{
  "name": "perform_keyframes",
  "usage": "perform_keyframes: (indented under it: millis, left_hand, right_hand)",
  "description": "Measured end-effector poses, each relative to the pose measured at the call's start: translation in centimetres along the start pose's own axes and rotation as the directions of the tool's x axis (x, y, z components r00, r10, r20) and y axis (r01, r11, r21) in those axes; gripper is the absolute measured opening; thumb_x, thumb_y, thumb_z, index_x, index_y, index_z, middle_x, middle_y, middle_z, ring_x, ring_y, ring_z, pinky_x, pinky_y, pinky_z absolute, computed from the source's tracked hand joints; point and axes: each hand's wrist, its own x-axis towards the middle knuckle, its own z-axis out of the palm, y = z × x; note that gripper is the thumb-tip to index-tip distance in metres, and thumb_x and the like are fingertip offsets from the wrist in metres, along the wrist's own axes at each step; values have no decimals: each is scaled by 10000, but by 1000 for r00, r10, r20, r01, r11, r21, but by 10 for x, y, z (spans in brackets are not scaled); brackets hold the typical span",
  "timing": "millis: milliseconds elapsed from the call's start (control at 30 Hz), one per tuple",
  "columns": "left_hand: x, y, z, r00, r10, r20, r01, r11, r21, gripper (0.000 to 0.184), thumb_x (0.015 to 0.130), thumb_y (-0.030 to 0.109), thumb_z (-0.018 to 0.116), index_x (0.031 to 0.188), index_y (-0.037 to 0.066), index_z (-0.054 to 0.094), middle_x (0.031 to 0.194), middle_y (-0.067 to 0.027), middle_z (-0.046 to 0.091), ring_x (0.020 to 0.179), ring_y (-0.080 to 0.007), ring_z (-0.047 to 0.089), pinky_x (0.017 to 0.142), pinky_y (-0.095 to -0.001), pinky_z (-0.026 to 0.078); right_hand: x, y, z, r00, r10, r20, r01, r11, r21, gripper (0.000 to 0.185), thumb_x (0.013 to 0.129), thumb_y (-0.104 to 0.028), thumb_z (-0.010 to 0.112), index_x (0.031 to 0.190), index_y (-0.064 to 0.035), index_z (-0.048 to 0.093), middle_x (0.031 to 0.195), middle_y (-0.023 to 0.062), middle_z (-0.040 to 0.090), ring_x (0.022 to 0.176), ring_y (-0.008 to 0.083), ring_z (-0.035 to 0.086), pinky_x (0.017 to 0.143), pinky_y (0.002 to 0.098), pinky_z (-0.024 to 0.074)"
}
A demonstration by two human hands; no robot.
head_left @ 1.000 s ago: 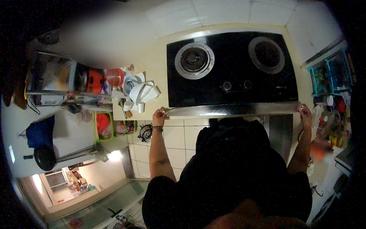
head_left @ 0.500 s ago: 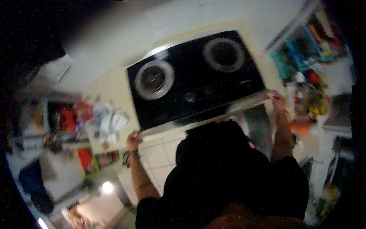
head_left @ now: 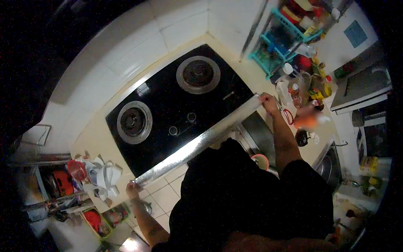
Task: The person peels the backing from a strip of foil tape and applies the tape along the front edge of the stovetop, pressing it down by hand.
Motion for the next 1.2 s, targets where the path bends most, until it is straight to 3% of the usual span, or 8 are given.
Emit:
perform_keyframes:
  millis: [267, 333, 600, 700, 800, 867, 1000, 1200]
  left_hand:
    - [-21, 23, 33, 998, 14, 66, -7, 995, -98, 133, 790, -45, 559, 755, 75, 512, 747, -31, 545, 615, -130, 507, 508, -274, 436]
    - [-28, 28, 32, 997, 81, 14, -82, 993, 90, 123, 804, -47, 550, 759, 60, 511, 717, -27, 539, 605, -125, 503, 510, -273, 439]
    - [-26, 26, 33, 999, -14, -51, 18, 998, 60, 100, 847, 47, 566, 755, 10, 554, 657, -57, 576, 553, -146, 552, 525, -294, 481]
    - [-36, 45, 49, 989, 127, -75, -110, 974, 199, 74, 846, 29, 550, 774, 10, 547, 656, -54, 575, 577, -140, 547, 554, -279, 464]
    - [-37, 47, 54, 986, 131, -103, -110, 975, 193, 138, 856, 54, 567, 727, 27, 527, 650, -59, 575, 564, -134, 539, 551, -280, 469]
    - [-39, 52, 53, 992, 55, -112, -23, 961, 275, 76, 838, 42, 588, 772, 15, 559, 669, -58, 579, 588, -125, 542, 540, -267, 466]
    - [-29, 30, 44, 986, 116, -119, -103, 988, 113, 49, 819, 0, 591, 783, 19, 564, 690, -47, 579, 602, -127, 546, 543, -268, 470]
    - [-32, 37, 49, 989, 40, -139, -44, 999, -27, 100, 820, 22, 590, 729, 28, 548, 665, -26, 561, 592, -117, 524, 547, -265, 460]
  right_hand:
    - [13, 24, -13, 997, 4, -82, -39, 897, -440, 150, 809, -107, 613, 677, -60, 559, 621, -26, 478, 551, 81, 412, 505, 238, 341]
    - [12, 25, -7, 977, -209, 45, 201, 969, 140, 150, 814, -110, 604, 678, -61, 565, 650, -22, 507, 573, 86, 439, 520, 241, 356]
    - [12, 12, -15, 987, -80, 138, 93, 991, -91, 156, 857, -129, 543, 715, -64, 548, 668, -10, 491, 605, 125, 434, 618, 233, 405]
    - [32, 60, -33, 955, 38, 293, -188, 843, 505, 222, 898, -194, 507, 720, -62, 490, 634, -21, 413, 588, 128, 386, 633, 235, 396]
    - [16, 16, -22, 965, 166, 202, -157, 986, -57, 238, 917, -203, 479, 733, -53, 463, 671, -11, 384, 635, 98, 346, 634, 232, 361]
    - [12, 14, -16, 879, -294, 376, 275, 956, 106, 244, 914, -209, 495, 716, -69, 470, 663, -18, 373, 614, 72, 318, 574, 222, 309]
    - [52, 96, -49, 921, -35, 388, -173, 855, 489, 224, 905, -209, 512, 718, -89, 483, 619, -34, 350, 555, 67, 291, 538, 231, 287]
    - [27, 44, -26, 924, 51, 378, -80, 995, 60, 183, 886, -182, 496, 733, -83, 480, 694, -10, 399, 606, 100, 345, 580, 238, 338]
